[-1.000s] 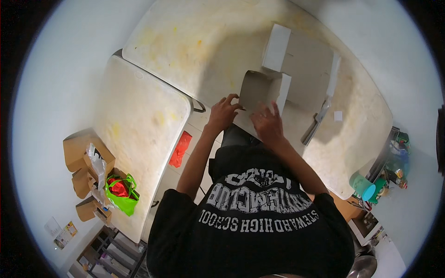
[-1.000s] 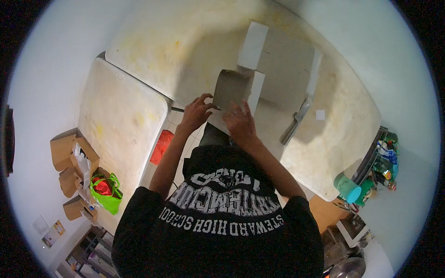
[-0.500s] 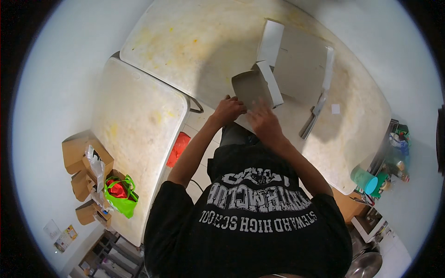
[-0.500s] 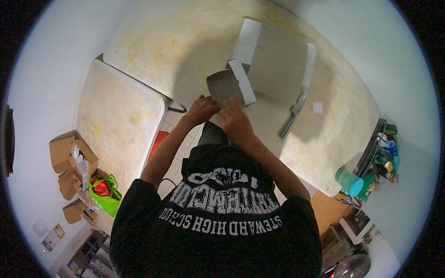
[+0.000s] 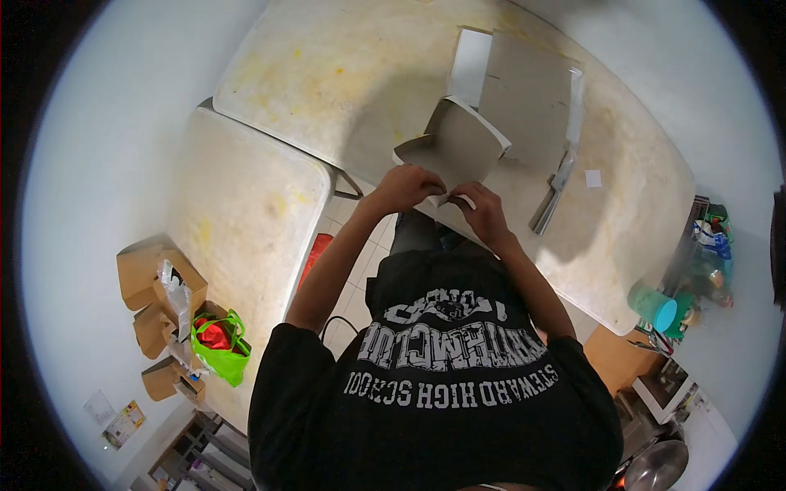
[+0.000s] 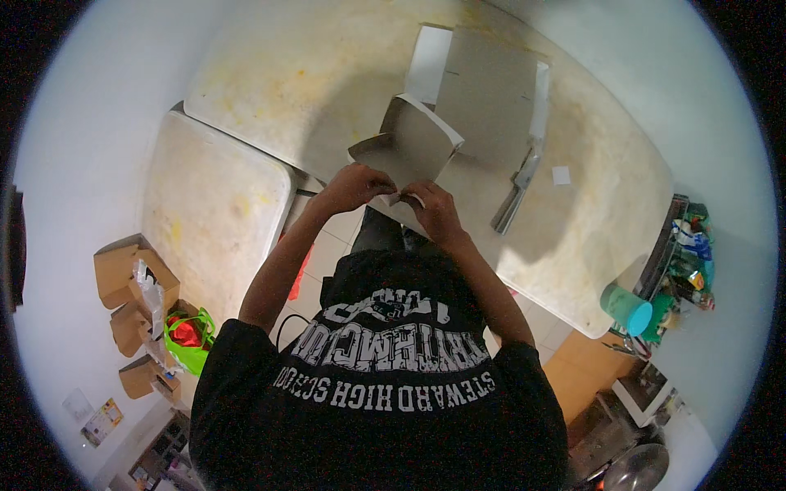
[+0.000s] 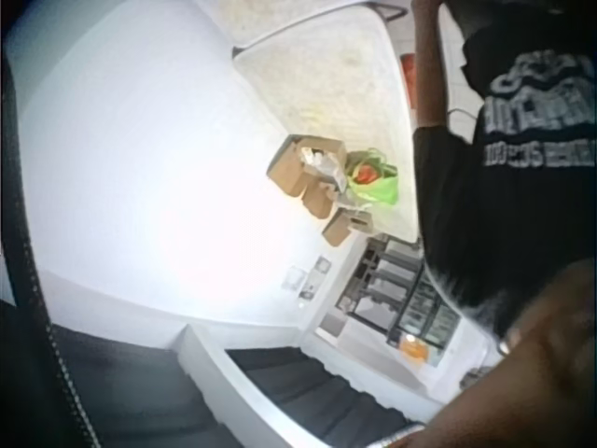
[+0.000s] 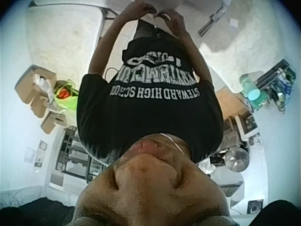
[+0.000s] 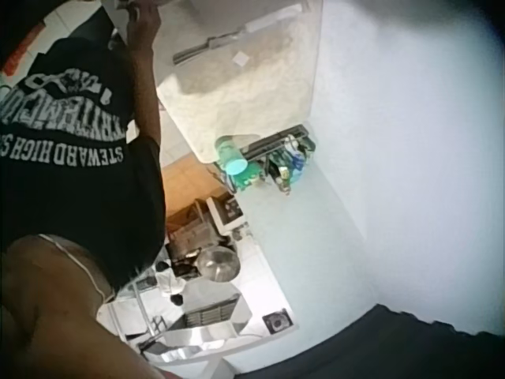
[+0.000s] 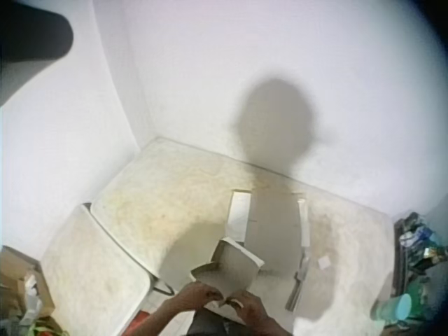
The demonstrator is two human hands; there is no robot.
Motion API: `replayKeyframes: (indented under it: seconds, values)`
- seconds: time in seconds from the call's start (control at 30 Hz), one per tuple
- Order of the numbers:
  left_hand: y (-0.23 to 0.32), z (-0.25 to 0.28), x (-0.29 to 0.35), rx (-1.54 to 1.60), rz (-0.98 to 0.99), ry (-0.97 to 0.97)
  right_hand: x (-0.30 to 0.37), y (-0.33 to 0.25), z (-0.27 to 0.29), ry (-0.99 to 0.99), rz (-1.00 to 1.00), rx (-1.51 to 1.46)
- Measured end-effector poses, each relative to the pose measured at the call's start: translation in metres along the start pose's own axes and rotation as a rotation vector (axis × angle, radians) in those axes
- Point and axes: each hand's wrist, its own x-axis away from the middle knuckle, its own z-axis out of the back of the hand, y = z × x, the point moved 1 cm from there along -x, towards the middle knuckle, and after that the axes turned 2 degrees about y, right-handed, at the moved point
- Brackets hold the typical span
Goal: The person assembles a white cardboard box by folding the panels and tabs into place by hand on a table.
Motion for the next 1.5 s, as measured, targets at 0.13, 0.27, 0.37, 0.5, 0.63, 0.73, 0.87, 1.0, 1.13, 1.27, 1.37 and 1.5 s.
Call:
replayKeyframes:
  seconds: [0.13,0.27,0.37,0.5,0.63,0.73,0.87,1.0,1.13,1.27,1.37,1.5]
  values:
    - [0.024,0.008,0.007,-0.183,0.020,0.030,-0.004,-0.009,0.006,0.042,-0.003,-0.043]
    - [0.026,0.006,0.010,-0.423,-0.118,0.025,-0.001,-0.009,0.007,0.016,0.042,-0.070]
    - [0.031,0.007,0.010,-0.402,-0.130,-0.001,0.001,-0.005,0.005,0.027,0.106,-0.076]
    - [0.031,0.003,0.012,-0.399,-0.130,-0.016,0.001,-0.014,0.010,0.032,0.152,-0.056]
    - [0.027,-0.007,0.018,-0.372,-0.069,-0.010,0.004,-0.011,0.009,-0.037,0.194,-0.038]
    - [0.026,-0.014,0.021,-0.341,-0.062,0.012,0.006,-0.009,0.009,-0.159,0.129,-0.011]
    - [0.024,-0.018,0.023,-0.356,-0.046,0.035,0.009,-0.002,0.002,-0.138,0.195,0.027]
    - [0.028,-0.017,0.024,-0.468,-0.077,-0.007,0.010,-0.002,-0.001,-0.146,0.218,0.071]
    - [0.029,-0.014,0.025,-0.468,-0.077,0.037,0.006,-0.009,0.001,-0.157,0.145,0.071]
    - [0.025,-0.013,0.022,-0.423,-0.030,0.047,0.001,-0.013,0.005,-0.129,0.166,0.086]
    - [0.028,-0.009,0.022,-0.393,-0.030,0.066,-0.005,-0.017,0.009,-0.117,0.187,0.097]
    - [0.025,-0.011,0.024,-0.371,-0.041,0.092,-0.003,-0.016,0.007,-0.097,0.210,0.125]
